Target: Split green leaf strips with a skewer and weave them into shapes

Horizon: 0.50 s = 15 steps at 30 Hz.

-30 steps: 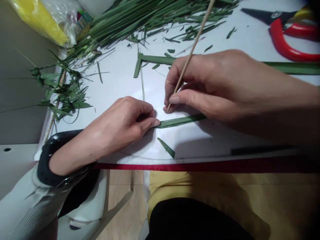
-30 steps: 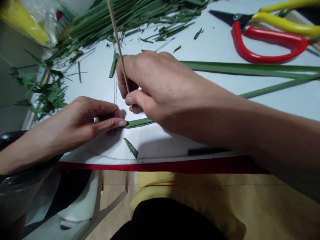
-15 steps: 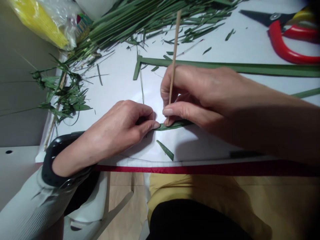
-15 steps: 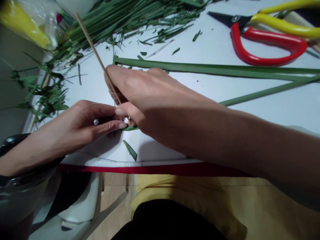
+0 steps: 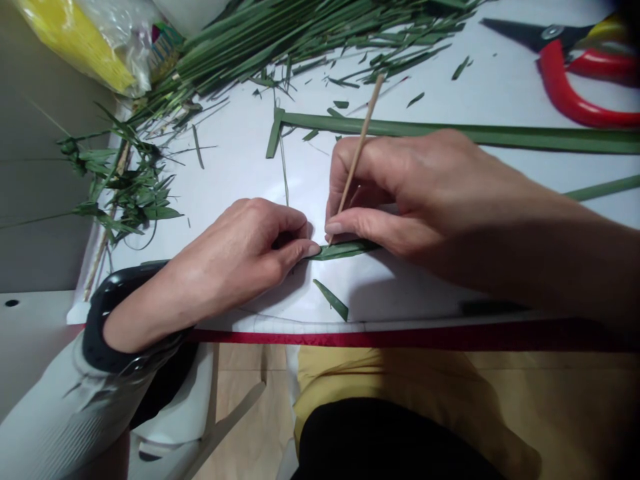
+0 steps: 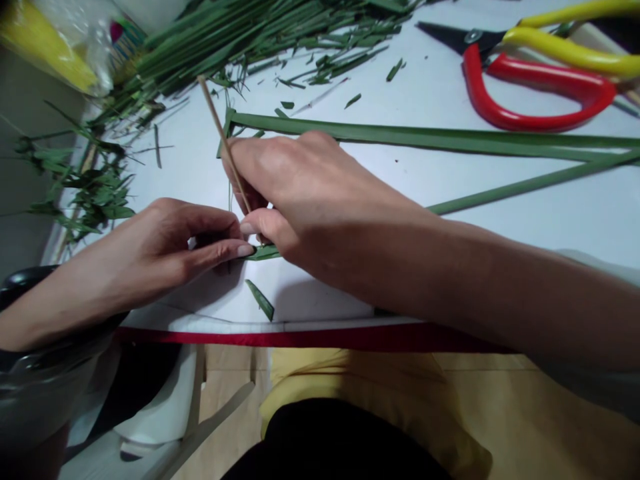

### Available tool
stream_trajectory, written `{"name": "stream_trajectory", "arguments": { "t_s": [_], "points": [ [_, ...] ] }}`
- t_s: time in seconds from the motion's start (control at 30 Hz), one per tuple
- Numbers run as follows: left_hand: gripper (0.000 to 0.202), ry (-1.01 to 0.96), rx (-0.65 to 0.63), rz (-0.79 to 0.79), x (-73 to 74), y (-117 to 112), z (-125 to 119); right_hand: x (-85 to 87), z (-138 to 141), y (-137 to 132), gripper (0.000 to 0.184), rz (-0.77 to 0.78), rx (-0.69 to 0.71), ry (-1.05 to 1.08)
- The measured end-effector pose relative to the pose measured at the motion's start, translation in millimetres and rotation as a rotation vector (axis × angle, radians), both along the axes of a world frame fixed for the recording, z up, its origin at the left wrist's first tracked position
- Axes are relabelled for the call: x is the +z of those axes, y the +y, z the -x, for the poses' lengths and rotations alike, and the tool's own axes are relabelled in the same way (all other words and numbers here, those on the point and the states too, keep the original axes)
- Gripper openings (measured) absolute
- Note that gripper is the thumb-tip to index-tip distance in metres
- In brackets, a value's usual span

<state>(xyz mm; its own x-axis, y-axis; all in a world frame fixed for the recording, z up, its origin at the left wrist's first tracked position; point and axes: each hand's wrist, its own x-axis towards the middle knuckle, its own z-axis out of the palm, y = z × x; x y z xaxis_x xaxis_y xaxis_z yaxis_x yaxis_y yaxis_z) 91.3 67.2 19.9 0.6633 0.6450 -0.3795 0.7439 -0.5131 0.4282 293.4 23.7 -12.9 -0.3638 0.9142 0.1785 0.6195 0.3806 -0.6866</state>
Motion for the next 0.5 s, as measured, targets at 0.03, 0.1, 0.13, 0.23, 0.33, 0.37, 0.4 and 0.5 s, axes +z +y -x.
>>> {"name": "stream_trajectory", "arguments": {
  "t_s": [0.03,0.1,0.13,0.23,0.33,0.37,0.4,0.5],
  "points": [
    [0.025,0.001,-0.001,0.0,0.0,0.0,0.1,0.1,-0.2,-0.3,0.005,-0.003,0.0,-0.004],
    [0.024,0.003,-0.002,-0.001,-0.2,0.0,0.0,0.6,-0.2,-0.6,0.005,-0.006,0.002,-0.009],
    [0.024,0.002,-0.003,-0.001,-0.3,0.0,-0.1,0.9,0.0,-0.6,0.005,-0.005,0.005,-0.011],
    [0.024,0.002,-0.001,0.002,-0.7,0.2,-0.4,1.4,1.0,-0.1,0.005,-0.002,0.001,-0.017],
    [0.024,0.003,0.0,0.006,-0.7,0.2,-0.3,1.3,2.3,0.8,0.005,0.001,-0.008,-0.026],
    [0.024,0.002,0.001,0.007,-0.6,0.2,-0.1,1.3,2.7,0.9,0.005,-0.002,-0.009,-0.029],
    [0.024,0.001,0.001,0.009,-0.5,0.1,0.1,1.5,3.1,0.8,0.005,-0.006,-0.006,-0.038],
    [0.023,-0.02,0.007,0.027,0.0,0.1,0.6,2.9,4.5,-1.4,0.003,-0.059,0.024,-0.089]
  ]
}}
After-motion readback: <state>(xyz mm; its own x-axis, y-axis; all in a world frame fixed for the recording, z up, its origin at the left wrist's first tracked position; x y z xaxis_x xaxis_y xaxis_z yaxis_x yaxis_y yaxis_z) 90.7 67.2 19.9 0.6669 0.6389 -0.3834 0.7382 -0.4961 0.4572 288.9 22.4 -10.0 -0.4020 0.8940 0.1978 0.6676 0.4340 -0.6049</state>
